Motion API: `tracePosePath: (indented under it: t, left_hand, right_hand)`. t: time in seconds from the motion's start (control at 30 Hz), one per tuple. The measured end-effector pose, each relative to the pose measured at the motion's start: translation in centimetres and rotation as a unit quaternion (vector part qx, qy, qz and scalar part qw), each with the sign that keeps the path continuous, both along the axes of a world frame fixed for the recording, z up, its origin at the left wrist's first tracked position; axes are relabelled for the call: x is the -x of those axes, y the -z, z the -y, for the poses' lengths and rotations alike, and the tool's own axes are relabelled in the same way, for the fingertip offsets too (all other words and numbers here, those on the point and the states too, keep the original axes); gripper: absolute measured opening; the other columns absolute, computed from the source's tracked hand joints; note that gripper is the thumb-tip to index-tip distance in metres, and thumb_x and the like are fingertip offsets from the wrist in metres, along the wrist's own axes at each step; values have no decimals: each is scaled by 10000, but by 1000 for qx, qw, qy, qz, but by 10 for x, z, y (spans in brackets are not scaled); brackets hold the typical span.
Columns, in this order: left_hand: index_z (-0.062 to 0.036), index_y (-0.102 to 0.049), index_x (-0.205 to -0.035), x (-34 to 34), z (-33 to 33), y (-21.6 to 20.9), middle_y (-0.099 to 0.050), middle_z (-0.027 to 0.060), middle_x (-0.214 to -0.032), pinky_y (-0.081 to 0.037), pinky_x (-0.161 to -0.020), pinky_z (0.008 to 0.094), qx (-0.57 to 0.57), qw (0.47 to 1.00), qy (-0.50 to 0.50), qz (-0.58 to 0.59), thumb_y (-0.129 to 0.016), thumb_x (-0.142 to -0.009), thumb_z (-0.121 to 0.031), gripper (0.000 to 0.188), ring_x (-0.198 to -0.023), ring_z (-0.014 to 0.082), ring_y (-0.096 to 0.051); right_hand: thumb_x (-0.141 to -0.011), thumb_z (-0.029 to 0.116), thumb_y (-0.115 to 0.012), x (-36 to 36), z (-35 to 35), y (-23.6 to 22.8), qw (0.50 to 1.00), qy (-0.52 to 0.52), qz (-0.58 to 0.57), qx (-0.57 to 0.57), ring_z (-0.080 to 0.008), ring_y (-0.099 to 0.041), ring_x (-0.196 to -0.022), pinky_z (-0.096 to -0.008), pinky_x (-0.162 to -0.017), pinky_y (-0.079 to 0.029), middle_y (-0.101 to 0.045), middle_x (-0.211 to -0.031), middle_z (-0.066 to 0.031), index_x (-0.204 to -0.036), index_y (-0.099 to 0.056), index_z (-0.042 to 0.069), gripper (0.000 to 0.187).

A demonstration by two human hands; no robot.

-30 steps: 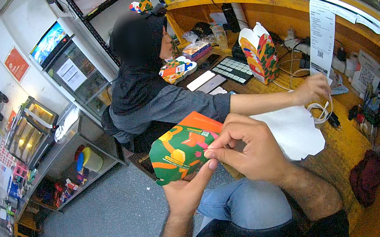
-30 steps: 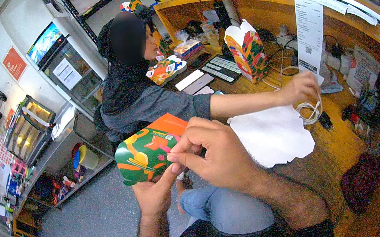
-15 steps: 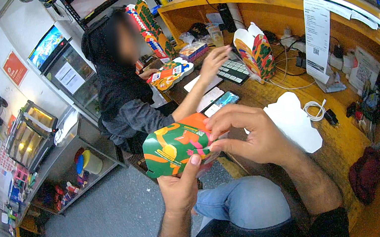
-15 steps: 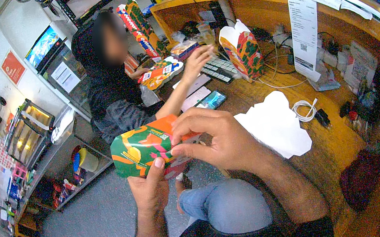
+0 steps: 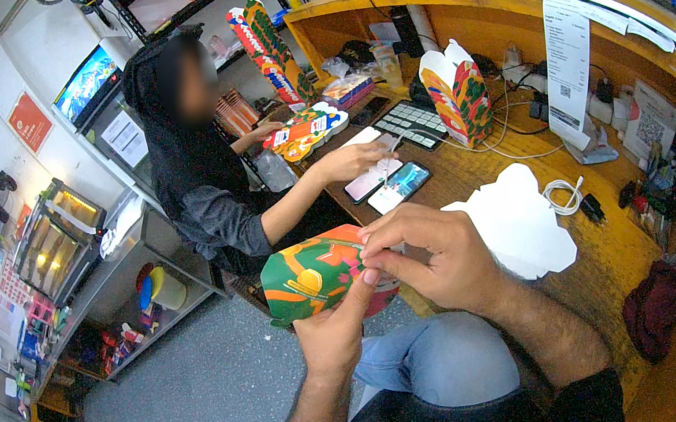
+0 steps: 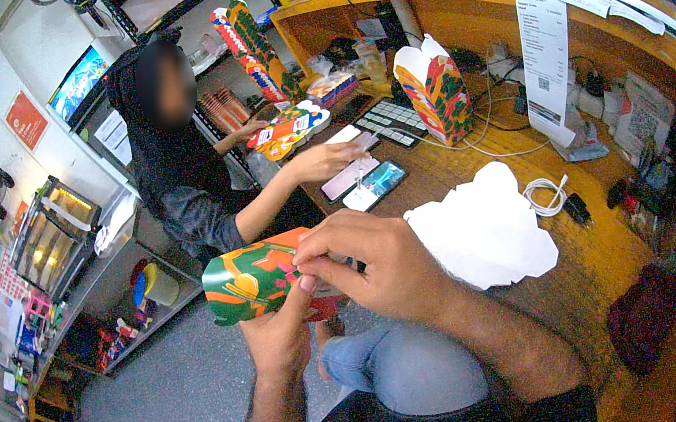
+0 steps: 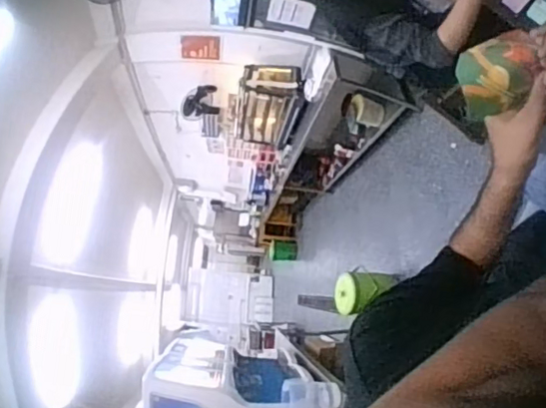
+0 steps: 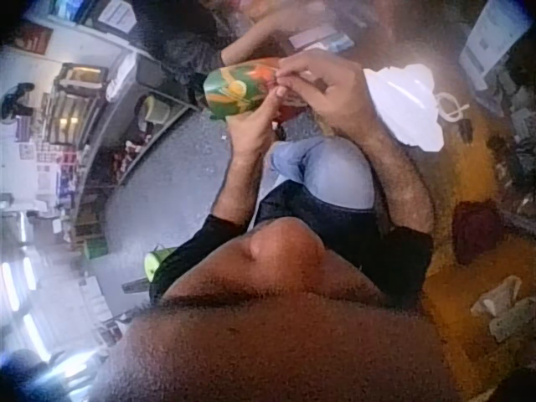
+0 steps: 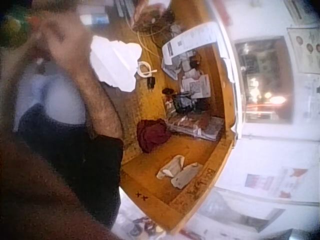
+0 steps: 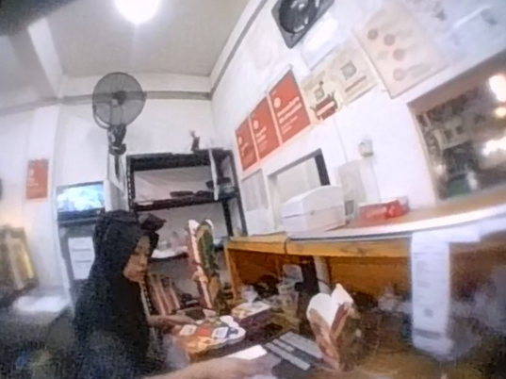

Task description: The person folds flat, colorful printed cardboard pieces into small takeaway-style boxes by hand. They repeatedly pick up a flat piece, fold the sides, and tuck the flaps to form a box, then place the finished box on the counter.

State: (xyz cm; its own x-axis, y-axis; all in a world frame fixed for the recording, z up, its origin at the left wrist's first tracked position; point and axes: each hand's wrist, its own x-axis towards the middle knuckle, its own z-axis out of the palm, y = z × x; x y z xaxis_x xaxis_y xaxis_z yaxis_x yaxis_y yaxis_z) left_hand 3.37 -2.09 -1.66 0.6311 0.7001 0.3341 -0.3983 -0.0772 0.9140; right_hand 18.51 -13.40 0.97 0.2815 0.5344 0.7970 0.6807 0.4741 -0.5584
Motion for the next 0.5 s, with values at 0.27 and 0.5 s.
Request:
tracePosePath:
  t: [0.27, 0.5]
  left_hand:
    - [-4, -625, -1369, -4, -5, 8, -717, 97, -1307, -544, -1062, 368, 28, 996, -21, 79, -785, -1013, -65, 395, -1182, 187, -686]
    - [8, -583, -1419, -6, -8, 31, -664, 122, -1406, -506, -1103, 402, -81, 986, -107, 102, -726, -1062, -119, 404, -1259, 226, -646]
  right_hand:
    - [-897, 148, -885, 6, -5, -8, 993, 104, -29, -47, -279, -737, -1043, -387, -948, -562, -766, -999, -114, -1033, -748, 28, 227]
    - [-1042, 326, -732, 14, -2, 0, 993, 98, 17, 66, -318, -580, -716, -435, -682, -455, -587, -767, -127, -868, -648, 15, 366]
